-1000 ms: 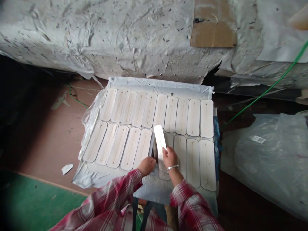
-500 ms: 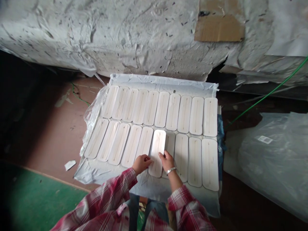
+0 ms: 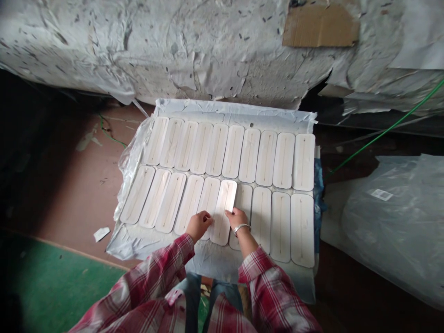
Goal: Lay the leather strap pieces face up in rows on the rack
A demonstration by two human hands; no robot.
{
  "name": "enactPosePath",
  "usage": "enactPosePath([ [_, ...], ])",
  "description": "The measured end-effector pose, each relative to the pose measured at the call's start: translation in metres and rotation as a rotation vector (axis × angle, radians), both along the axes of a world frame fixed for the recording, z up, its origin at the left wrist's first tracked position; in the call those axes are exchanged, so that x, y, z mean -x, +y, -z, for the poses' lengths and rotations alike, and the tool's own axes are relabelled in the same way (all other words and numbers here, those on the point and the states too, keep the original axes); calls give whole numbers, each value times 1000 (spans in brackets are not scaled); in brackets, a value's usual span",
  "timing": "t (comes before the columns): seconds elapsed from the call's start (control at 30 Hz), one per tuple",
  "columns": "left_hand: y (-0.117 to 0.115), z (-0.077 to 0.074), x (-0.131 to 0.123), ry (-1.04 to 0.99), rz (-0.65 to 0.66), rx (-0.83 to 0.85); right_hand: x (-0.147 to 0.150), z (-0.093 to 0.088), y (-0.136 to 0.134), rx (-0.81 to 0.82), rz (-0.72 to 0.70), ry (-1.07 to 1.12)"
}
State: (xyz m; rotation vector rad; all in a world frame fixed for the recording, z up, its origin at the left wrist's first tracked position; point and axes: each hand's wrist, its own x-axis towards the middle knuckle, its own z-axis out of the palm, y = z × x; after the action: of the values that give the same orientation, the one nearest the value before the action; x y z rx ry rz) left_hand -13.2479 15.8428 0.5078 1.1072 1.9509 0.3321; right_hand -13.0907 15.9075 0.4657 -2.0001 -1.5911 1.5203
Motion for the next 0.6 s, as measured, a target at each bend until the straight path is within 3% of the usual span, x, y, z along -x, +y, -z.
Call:
enactPosePath([
  [0.07, 3, -4, 6, 48, 54, -44, 0, 2, 2, 10, -42, -29],
  [0.13, 9, -7, 12, 113, 191, -121, 0, 1, 5, 17, -72, -38],
  [0.27, 25, -5, 18, 244, 678, -317, 2, -5, 10, 9, -129, -95],
  [0.33, 33, -3, 19, 248, 833, -319, 2, -6, 13, 12, -140, -87],
  [0.43, 41, 0, 21, 270, 938, -268, 0, -3, 15, 26, -99, -14],
  [0.6, 42, 6, 27, 298, 1006, -260, -2, 3, 15, 59, -21, 63],
])
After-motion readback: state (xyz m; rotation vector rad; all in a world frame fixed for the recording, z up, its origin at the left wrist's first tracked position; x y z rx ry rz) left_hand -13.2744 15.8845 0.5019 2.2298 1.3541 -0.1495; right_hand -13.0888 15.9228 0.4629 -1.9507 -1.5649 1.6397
